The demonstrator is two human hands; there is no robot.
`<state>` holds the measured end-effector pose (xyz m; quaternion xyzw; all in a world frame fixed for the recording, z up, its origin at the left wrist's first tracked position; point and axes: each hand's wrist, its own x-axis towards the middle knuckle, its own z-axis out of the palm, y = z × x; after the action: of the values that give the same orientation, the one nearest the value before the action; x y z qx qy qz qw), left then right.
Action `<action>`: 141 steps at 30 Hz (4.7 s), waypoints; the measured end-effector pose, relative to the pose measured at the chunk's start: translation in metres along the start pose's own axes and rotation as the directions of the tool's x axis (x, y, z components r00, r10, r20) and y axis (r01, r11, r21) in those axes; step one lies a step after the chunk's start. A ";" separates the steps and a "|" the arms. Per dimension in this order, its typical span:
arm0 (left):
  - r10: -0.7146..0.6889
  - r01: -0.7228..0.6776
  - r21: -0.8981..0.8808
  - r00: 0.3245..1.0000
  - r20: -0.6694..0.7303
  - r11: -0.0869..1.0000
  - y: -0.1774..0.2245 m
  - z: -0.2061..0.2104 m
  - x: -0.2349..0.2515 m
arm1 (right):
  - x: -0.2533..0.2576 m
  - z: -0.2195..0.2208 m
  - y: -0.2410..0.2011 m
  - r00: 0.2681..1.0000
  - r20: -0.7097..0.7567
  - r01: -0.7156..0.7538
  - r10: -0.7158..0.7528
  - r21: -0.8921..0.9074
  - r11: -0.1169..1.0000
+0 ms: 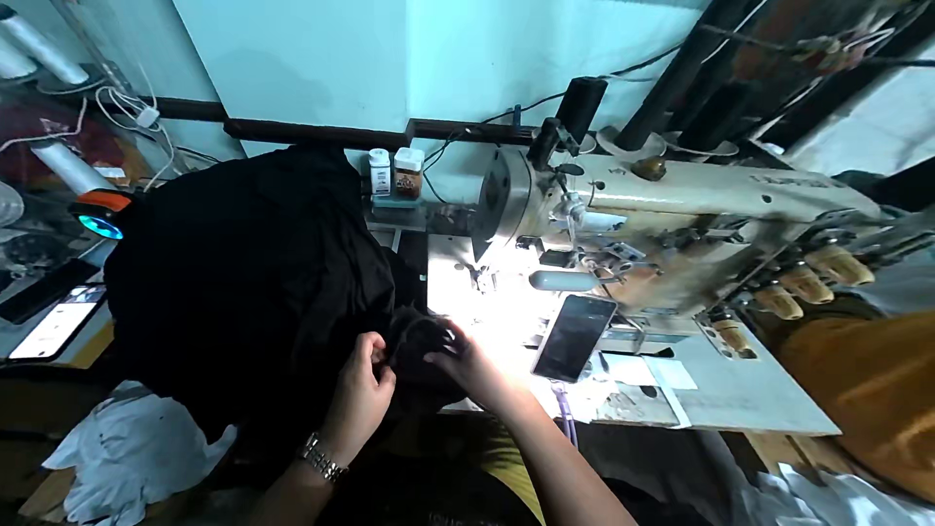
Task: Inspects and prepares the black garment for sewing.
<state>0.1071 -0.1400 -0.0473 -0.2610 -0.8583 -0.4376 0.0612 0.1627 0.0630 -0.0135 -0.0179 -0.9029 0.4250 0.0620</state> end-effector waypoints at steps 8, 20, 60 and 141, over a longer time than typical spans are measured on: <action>0.302 -0.323 -0.132 0.940 -0.159 0.937 0.006 -0.018 -0.002 | -0.015 0.003 0.013 0.703 -0.601 0.062 -0.379 -0.479 0.876; 0.518 -0.251 0.523 0.722 -0.459 0.814 0.001 -0.076 0.022 | -0.031 -0.004 0.037 0.578 -0.668 0.036 -0.468 -0.552 0.833; 0.512 -0.372 0.411 0.799 -0.314 0.832 0.027 -0.082 0.058 | -0.051 -0.034 0.000 0.745 -0.639 0.219 -0.194 -0.040 0.975; 0.478 -0.513 0.123 0.848 0.229 0.850 0.059 0.002 0.120 | -0.037 -0.007 0.037 0.933 0.345 -0.346 0.103 0.782 0.519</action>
<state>0.0341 -0.0622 0.0341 -0.5083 -0.7989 -0.3008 0.1134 0.1996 0.0887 -0.0410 -0.0493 -0.5828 0.8037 -0.1096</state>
